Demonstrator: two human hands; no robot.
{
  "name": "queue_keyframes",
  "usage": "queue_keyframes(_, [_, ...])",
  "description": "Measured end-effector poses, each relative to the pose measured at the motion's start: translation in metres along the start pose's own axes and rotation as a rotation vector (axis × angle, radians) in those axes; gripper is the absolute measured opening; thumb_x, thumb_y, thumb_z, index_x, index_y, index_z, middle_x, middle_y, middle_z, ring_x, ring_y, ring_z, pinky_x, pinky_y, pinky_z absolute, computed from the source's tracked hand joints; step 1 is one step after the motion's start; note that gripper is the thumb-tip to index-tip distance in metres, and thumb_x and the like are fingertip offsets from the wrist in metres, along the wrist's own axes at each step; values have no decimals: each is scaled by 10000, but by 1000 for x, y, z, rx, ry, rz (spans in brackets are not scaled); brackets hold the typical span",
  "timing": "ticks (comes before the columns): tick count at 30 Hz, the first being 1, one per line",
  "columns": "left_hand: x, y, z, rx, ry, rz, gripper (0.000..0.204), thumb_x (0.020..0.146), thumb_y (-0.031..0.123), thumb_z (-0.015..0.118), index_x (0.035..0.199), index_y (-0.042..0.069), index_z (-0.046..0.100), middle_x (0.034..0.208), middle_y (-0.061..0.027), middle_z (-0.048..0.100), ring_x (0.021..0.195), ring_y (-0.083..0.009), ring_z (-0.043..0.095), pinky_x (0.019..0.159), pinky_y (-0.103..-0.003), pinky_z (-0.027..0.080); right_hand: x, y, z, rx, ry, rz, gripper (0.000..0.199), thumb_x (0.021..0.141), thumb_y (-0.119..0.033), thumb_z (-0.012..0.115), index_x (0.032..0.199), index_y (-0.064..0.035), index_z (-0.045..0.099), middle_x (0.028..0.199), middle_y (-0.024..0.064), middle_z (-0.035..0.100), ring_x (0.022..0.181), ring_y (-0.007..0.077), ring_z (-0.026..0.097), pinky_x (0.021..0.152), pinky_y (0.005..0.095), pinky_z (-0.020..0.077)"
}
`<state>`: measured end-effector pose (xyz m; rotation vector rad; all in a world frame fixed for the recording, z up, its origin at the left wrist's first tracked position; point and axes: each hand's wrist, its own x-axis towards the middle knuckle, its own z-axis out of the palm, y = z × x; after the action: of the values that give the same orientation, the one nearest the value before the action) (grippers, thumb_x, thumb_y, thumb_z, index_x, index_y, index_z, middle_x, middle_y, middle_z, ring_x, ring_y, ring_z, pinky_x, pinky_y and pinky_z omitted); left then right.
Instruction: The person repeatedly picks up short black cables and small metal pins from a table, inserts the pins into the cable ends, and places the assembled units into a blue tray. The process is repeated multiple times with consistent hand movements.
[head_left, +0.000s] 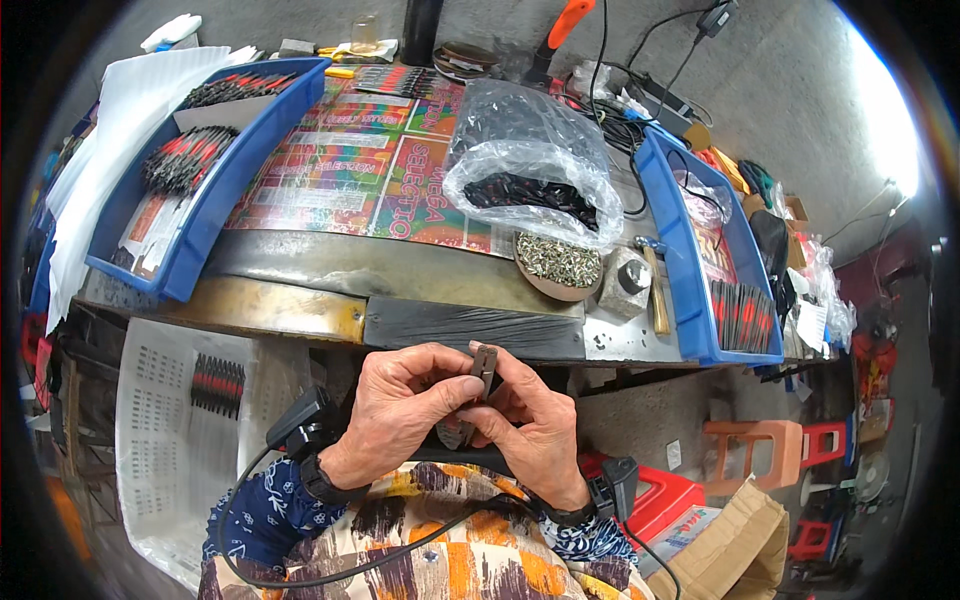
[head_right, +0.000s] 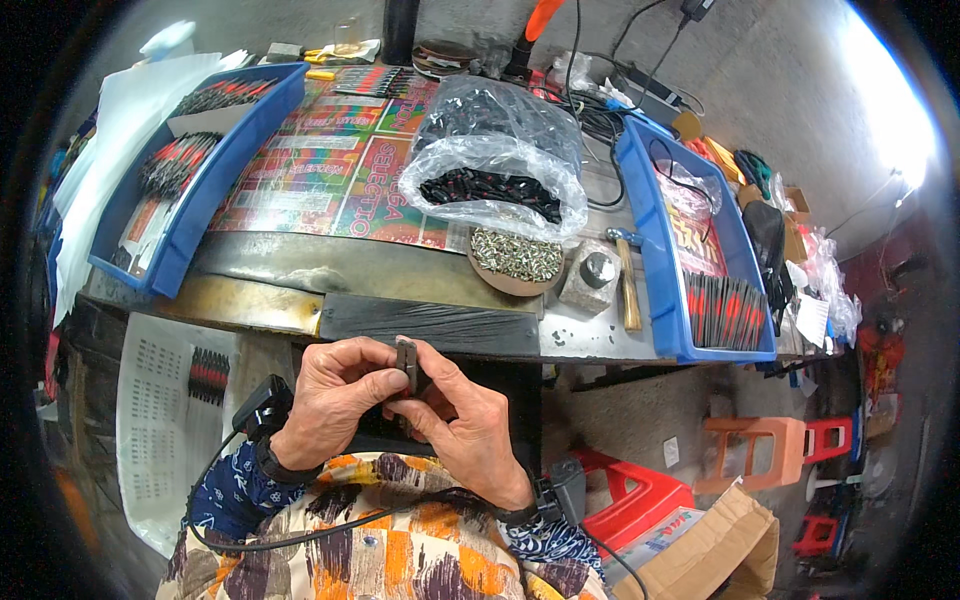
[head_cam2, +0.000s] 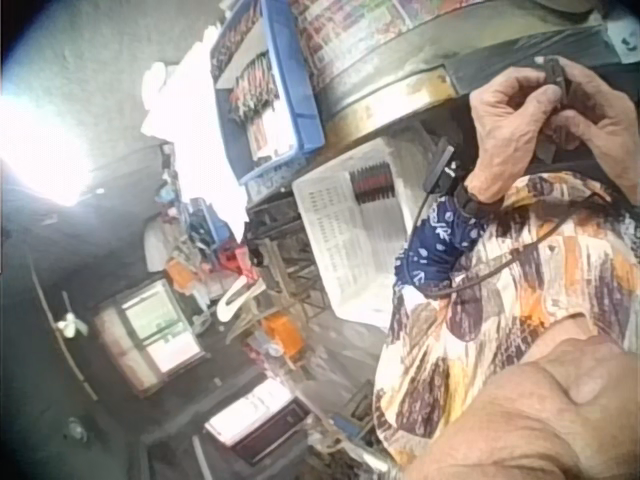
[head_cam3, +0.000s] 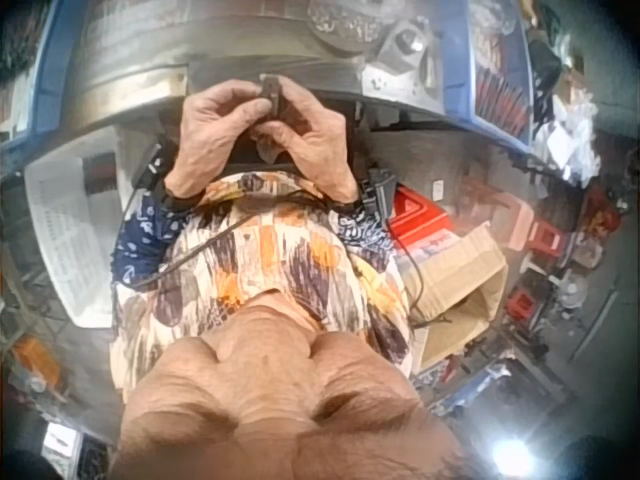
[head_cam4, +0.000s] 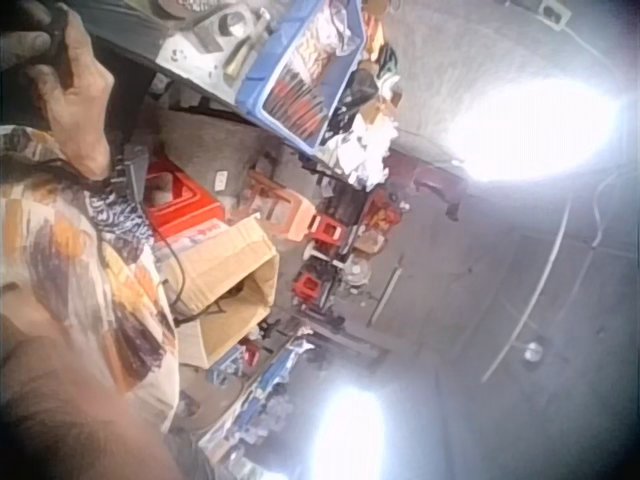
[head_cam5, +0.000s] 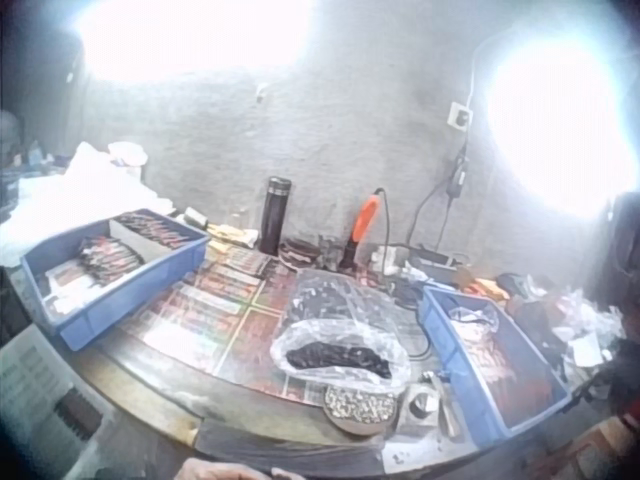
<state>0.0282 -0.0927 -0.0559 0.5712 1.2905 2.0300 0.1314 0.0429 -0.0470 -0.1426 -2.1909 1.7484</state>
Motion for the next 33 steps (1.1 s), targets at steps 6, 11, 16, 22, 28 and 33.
queue_keyframes(6, [0, 2, 1, -18, -5, -24, 137, 915, 56, 681, 1011, -41, 699, 845, -53, 694, 714, -63, 617, 624, -204, 540, 1, -1, 1, -24, -1, -9, 574, 873, 13, 695, 1410, -48, 503, 945, 67, 700, 770, 75, 659, 629, 221, 531])
queue_keyframes(11, [2, 1, 1, -21, 12, -31, 119, 899, 56, 702, 980, -31, 702, 822, -58, 690, 674, -81, 609, 595, -221, 519, 1, 0, 2, 1, -2, 24, 569, 883, 4, 688, 1417, -54, 499, 909, 61, 705, 749, 65, 646, 613, 211, 518])
queue_keyframes(16, [4, 1, 1, -27, -8, -28, 116, 904, 50, 693, 978, -39, 694, 835, -64, 692, 698, -80, 618, 613, -219, 524, 3, 0, 0, -12, -17, 28, 555, 881, -8, 696, 1403, -40, 508, 960, 68, 707, 761, 88, 668, 582, 209, 533])
queue_keyframes(22, [18, 12, 6, 49, -6, 38, 123, 904, 38, 674, 964, -69, 688, 820, -41, 683, 710, -59, 591, 610, -217, 510, 15, -8, -5, 0, 1, 16, 549, 893, 2, 679, 1410, -34, 498, 936, 60, 704, 747, 76, 655, 548, 202, 507])
queue_keyframes(28, [43, 42, 12, 63, -45, 119, 124, 912, 46, 674, 987, -51, 681, 809, -30, 675, 665, -40, 571, 572, -198, 481, 47, -26, -15, 23, 5, -76, 530, 888, -1, 688, 1386, 5, 508, 961, 72, 694, 772, 109, 672, 528, 195, 507])
queue_keyframes(33, [62, 72, 18, 105, -92, 225, 104, 905, 60, 695, 973, -18, 684, 842, -47, 690, 712, -58, 605, 611, -196, 494, 74, -47, -20, 72, 44, -181, 543, 862, 14, 705, 1373, 15, 519, 938, 83, 697, 742, 106, 667, 505, 187, 501])
